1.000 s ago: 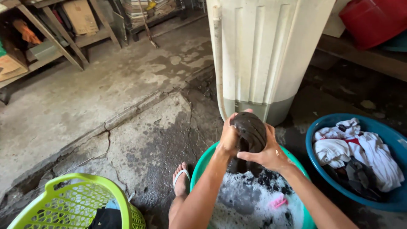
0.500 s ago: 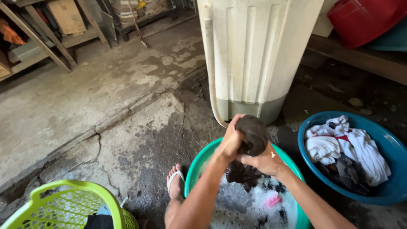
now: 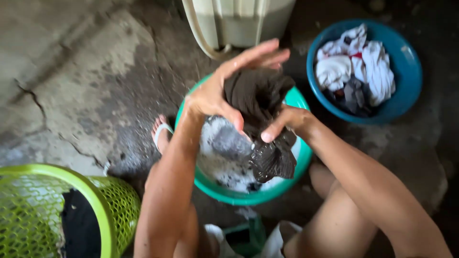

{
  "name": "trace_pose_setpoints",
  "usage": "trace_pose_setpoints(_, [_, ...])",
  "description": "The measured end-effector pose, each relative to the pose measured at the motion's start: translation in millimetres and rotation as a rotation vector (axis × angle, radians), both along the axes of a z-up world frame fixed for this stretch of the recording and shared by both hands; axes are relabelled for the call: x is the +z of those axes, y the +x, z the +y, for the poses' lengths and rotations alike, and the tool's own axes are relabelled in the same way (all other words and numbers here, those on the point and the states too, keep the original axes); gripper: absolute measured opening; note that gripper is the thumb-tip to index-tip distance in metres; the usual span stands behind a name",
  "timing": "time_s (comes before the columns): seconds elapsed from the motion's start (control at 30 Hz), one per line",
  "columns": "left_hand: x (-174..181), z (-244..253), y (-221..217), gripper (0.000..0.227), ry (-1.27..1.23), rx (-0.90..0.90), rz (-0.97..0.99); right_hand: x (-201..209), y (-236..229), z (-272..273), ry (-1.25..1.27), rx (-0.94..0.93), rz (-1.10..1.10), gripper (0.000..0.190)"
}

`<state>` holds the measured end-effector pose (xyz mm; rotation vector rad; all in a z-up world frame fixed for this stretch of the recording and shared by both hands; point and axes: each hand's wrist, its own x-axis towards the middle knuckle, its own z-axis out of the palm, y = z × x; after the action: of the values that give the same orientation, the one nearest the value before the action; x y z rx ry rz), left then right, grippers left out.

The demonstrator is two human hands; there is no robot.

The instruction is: Hand washing clothes in a basin with soapy water using a scrub brush.

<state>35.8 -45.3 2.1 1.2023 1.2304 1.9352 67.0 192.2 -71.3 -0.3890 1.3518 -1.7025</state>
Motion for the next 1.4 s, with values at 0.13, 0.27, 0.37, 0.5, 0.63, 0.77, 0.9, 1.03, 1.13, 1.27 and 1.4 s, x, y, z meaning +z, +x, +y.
trace_pose_setpoints(0.13, [-5,1,4,0.112,-0.025,0.003,-0.066,17,9,-8,-0.090,0.072,-0.121,0.066])
trace_pose_setpoints(0.27, [-15,10,6,0.073,-0.102,0.342,0.176,25,2,-4,0.049,0.021,0.016,0.059])
trace_pose_setpoints(0.37, [-19,18,9,0.063,-0.101,0.469,0.141,30,-1,-10,0.097,-0.023,0.203,0.059])
trace_pose_setpoints(0.5, [-1,32,17,0.051,-0.206,0.733,-0.148,42,3,-29,0.217,-0.208,0.514,0.073])
trace_pose_setpoints(0.63, [0,39,15,0.054,-0.100,0.908,-0.187,55,7,-41,0.344,-0.314,0.565,0.077])
trace_pose_setpoints(0.77, [-11,47,7,0.038,-0.211,1.061,-0.091,47,1,-51,0.449,-0.392,0.668,0.079])
trace_pose_setpoints(0.9, [-22,58,-1,0.032,-0.180,1.242,-0.016,26,-8,-54,0.547,-0.478,0.887,0.083])
trace_pose_setpoints(1.03, [-44,67,-17,0.030,-0.081,1.318,-0.110,8,-15,-59,0.473,-0.634,0.985,0.094])
trace_pose_setpoints(1.13, [-57,68,-25,0.032,-0.087,1.424,-0.010,9,-15,-67,0.430,-0.717,1.001,0.090])
trace_pose_setpoints(1.27, [-52,66,-22,0.037,-0.156,1.525,-0.149,12,-11,-70,0.544,-0.758,0.907,0.089])
trace_pose_setpoints(1.4, [-39,63,-5,0.040,-0.078,1.383,-0.366,7,-11,-53,0.498,-0.601,0.916,0.088])
